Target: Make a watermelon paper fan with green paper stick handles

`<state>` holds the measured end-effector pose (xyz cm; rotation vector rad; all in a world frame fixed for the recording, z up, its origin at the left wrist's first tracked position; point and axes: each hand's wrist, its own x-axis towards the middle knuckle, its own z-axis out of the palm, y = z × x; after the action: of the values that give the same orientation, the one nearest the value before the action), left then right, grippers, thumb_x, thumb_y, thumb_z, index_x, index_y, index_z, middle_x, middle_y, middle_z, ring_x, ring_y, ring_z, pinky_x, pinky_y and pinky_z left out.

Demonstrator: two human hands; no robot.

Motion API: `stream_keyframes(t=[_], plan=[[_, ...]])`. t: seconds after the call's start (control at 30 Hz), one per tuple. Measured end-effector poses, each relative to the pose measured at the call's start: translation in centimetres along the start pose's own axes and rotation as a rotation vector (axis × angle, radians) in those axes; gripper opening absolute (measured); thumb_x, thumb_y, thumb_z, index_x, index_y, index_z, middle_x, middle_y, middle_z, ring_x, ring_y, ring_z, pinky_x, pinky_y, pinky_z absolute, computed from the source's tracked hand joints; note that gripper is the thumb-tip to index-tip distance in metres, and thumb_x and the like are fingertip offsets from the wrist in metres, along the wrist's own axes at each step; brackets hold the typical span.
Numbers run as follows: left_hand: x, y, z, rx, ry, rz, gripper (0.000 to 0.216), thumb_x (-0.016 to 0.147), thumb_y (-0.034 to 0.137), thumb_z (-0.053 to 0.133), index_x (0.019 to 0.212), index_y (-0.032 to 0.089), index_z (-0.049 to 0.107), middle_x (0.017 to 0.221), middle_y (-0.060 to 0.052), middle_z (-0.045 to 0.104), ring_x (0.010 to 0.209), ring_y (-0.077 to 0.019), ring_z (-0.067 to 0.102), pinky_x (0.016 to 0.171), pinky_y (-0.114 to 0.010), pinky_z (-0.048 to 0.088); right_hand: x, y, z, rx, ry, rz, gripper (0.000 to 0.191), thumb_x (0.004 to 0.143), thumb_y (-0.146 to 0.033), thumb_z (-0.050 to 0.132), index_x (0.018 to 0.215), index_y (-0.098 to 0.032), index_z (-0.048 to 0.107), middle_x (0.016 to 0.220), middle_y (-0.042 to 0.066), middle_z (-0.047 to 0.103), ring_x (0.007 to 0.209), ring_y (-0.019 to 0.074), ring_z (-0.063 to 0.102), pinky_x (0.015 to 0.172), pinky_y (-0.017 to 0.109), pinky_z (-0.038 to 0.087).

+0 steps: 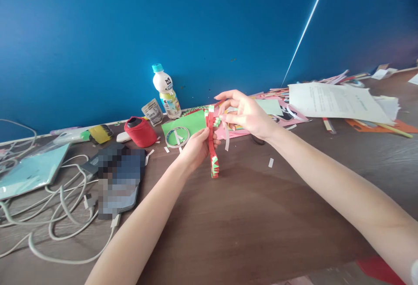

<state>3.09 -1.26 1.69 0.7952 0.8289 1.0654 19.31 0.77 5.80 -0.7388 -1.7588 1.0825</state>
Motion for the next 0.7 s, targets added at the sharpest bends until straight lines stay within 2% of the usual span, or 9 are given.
stream_keyframes(t=[0.17,0.3,0.4,0.43,0.5,0.57,0.6,0.7], plan=[[-0.07,0.40,0.24,-0.039,0.069,0.068,0.021,0.089,0.017,0.038,0.083,0.009,0.057,0.059,0.001,0.049,0.045,-0.0042,0.044,0.046,-0.017,0.039,-0.09,-0.09,-0.11,0.021,-0.028,0.019,0.053,0.073,-0.015,0.061,0.120,-0.025,0.039,0.082,-0.001,0.053,0.058,0.0101,0.052,0.051,0.028,0.045],[0.05,0.41,0.33,-0.031,0.062,0.147,0.024,0.086,0.032,0.048,0.085,0.010,0.057,0.055,0.004,0.043,0.042,-0.0026,0.036,0.043,-0.016,0.034,-0.12,-0.07,-0.34,-0.041,-0.012,0.042,0.065,0.073,-0.016,0.059,0.129,-0.029,0.029,0.093,0.002,0.055,0.059,0.0111,0.054,0.049,0.028,0.045],[0.13,0.31,0.26,0.034,0.040,0.191,0.029,0.080,0.042,0.056,0.083,0.012,0.056,0.052,0.007,0.040,0.040,-0.0025,0.033,0.042,-0.016,0.031,-0.03,0.05,-0.49,-0.138,0.023,0.037,0.068,0.071,-0.015,0.059,0.130,-0.029,0.028,0.114,0.006,0.053,0.061,0.0108,0.054,0.049,0.028,0.044],[0.12,0.29,0.23,0.064,0.034,0.200,0.029,0.079,0.042,0.057,0.082,0.013,0.056,0.051,0.007,0.040,0.040,-0.0029,0.034,0.042,-0.016,0.030,0.00,0.09,-0.53,-0.171,0.033,0.014,0.065,0.070,-0.014,0.059,0.128,-0.027,0.032,0.119,0.007,0.051,0.066,0.0115,0.055,0.051,0.028,0.045],[0.06,0.30,0.21,0.106,0.047,0.238,0.024,0.080,0.039,0.056,0.079,0.015,0.056,0.052,0.006,0.044,0.043,-0.0041,0.039,0.045,-0.017,0.033,0.05,0.12,-0.54,-0.238,0.033,-0.010,0.048,0.070,-0.014,0.059,0.116,-0.022,0.046,0.118,0.007,0.053,0.076,0.0139,0.056,0.059,0.029,0.046],[-0.09,0.37,0.31,0.108,0.080,0.290,0.019,0.082,0.034,0.054,0.076,0.016,0.057,0.061,0.003,0.053,0.053,-0.0057,0.049,0.053,-0.017,0.040,0.02,0.05,-0.43,-0.305,-0.020,0.045,0.024,0.074,-0.021,0.057,0.098,-0.018,0.056,0.105,0.007,0.059,0.079,0.0156,0.056,0.064,0.030,0.045],[-0.19,0.43,0.43,0.100,0.093,0.313,0.018,0.082,0.033,0.054,0.076,0.016,0.058,0.067,0.002,0.057,0.060,-0.0067,0.053,0.059,-0.017,0.042,-0.04,-0.01,-0.32,-0.334,-0.071,0.102,0.018,0.076,-0.027,0.057,0.091,-0.017,0.059,0.098,0.007,0.062,0.078,0.0161,0.057,0.065,0.031,0.044],[-0.59,0.68,0.94,0.066,0.088,0.337,0.016,0.082,0.032,0.054,0.078,0.018,0.060,0.078,0.000,0.062,0.075,-0.0098,0.059,0.070,-0.020,0.045,-0.29,-0.17,0.25,-0.373,-0.236,0.235,0.028,0.077,-0.042,0.057,0.087,-0.017,0.063,0.087,0.007,0.065,0.075,0.0176,0.058,0.066,0.031,0.042]])
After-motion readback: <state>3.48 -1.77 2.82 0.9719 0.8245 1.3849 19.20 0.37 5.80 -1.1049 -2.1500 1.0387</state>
